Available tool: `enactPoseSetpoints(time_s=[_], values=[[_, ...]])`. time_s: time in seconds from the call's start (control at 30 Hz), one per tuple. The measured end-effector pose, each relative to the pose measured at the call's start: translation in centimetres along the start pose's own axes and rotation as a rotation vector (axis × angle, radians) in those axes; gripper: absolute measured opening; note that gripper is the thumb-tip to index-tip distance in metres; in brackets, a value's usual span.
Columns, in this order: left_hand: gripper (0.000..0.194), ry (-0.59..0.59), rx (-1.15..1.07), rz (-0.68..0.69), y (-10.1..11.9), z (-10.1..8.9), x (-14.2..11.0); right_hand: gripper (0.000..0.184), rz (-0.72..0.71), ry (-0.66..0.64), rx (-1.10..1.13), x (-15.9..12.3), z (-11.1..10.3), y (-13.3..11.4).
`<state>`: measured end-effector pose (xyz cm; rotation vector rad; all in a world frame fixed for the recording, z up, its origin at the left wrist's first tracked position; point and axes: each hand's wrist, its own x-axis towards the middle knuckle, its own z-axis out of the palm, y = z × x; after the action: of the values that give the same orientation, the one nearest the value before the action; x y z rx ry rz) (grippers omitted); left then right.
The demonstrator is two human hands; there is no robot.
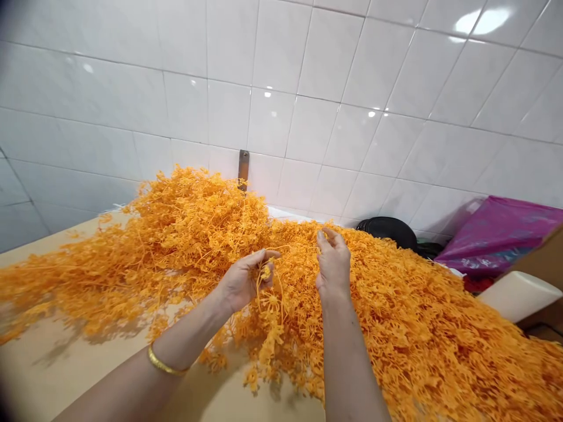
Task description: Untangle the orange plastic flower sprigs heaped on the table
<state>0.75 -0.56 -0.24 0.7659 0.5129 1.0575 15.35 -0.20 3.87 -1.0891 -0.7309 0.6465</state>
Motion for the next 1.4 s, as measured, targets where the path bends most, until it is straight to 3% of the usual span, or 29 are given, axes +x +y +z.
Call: enactPoseSetpoints(time_s=[0.1, 0.3, 0.43, 0.63, 0.73, 0.9, 1.07, 1.3, 1.4], values=[[0.016, 0.021, 0.022, 0.012, 0.5, -0.1, 0.0, 0.019, -0.095, 0.016, -0.066, -0.1, -0.1, -0.3], [0.021, 0.051, -0.004, -0.010, 1.2, 0.2, -0.4, 0.018, -0.132, -0.027, -0.083, -0.4, -0.6, -1.0], [0.031, 0.021, -0.029, -0.080, 1.8, 0.4, -0.7, 0.023, -0.225, -0.198, -0.188, -1.4, -0.3, -1.7], [0.015, 0.027, -0.020, -0.035, 1.9, 0.3, -0.5, 0.034, -0.425, -0.518, -0.722, -3.2, 0.2, -2.7], [0.013, 0.053, -0.045, 0.014, 2.0, 0.2, -0.4, 0.036, -0.432, -0.588, -0.892, -3.6, 0.3, -2.8], [0.019, 0.049, -0.081, 0.078, 2.1, 0.1, -0.3, 0.033, -0.355, -0.751, -0.922, -3.5, 0.6, -2.4], [0.025, 0.075, -0.069, 0.087, 1.7, 0.2, -0.3, 0.026, -0.416, -0.740, -0.854, -3.3, 0.9, -1.5], [0.020, 0.045, -0.011, 0.059, 0.8, 0.6, -0.3, 0.027, -0.379, -0.696, -0.704, -2.9, 0.9, -0.9], [0.015, 0.025, 0.017, 0.054, 0.5, 0.7, -0.3, 0.030, -0.337, -0.600, -0.587, -2.3, 0.6, -0.6]])
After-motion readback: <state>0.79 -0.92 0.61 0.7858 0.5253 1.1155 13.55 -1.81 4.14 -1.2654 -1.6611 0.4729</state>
